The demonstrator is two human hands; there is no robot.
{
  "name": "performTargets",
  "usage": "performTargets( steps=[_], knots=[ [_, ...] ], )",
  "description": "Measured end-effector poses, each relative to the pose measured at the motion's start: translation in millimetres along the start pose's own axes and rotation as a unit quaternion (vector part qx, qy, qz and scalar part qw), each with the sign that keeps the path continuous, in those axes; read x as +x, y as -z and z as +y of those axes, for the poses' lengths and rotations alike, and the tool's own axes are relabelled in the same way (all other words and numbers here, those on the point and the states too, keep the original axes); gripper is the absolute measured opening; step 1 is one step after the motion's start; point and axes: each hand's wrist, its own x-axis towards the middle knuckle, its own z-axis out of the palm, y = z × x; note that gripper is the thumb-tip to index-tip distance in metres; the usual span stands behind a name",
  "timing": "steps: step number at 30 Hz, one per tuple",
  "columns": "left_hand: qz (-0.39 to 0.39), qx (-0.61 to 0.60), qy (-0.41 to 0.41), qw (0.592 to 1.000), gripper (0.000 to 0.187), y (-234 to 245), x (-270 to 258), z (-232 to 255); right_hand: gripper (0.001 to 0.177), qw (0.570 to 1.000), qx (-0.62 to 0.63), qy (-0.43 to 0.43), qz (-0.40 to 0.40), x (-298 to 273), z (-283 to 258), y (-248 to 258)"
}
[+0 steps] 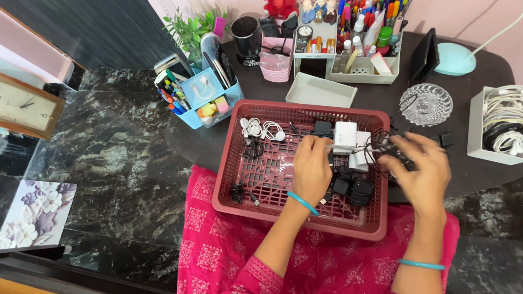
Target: The person sorts and organizes various electronic accessories, including chargers, cables, and earphones, from a red basket onto a desk. They handle items one at a time, untangling cables and placing them into separate containers or back into the basket.
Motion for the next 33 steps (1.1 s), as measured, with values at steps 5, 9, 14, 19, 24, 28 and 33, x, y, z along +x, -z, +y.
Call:
performTargets(
  steps=[5, 9, 14, 19, 24, 28, 33],
  knots=[
    [-0.013, -0.045, -0.041, 0.998, 0.019, 24.8, 3.1, 25.8, 0.046, 0.985, -0.142, 0.100, 0.011, 1.2, 23.6, -36.4],
    [0.048, -0.160, 0.032, 0.985, 0.013, 57.3, 11.8, 38.9, 0.034, 0.995, 0.057, -0.082, -0.020, -3.2, 90.6, -47.6],
    [0.044, -0.334, 0.066, 0.939, 0.012, 104.9, 20.7, 34.4, 0.057, 0.981, -0.017, -0.191, -0.025, -9.4, 118.1, -45.5],
    [0.022, -0.226, 0.106, 0.968, 0.014, 121.4, 9.0, 26.3, 0.077, 0.955, -0.230, -0.177, -0.056, -9.1, 83.2, -34.9],
    [0.043, -0.127, 0.081, 0.988, 0.012, 126.4, -4.3, 13.9, 0.058, 0.937, -0.317, -0.142, -0.035, -18.4, 35.2, -6.3],
    [0.042, -0.252, 0.162, 0.953, 0.016, 116.7, -16.1, 6.1, 0.045, 0.984, 0.036, -0.104, -0.137, -12.2, -16.7, -16.3],
    [0.067, -0.382, 0.209, 0.897, 0.018, 101.8, -24.3, -13.1, 0.047, 0.887, 0.362, -0.015, -0.286, -29.0, -79.9, -82.4]
  ],
)
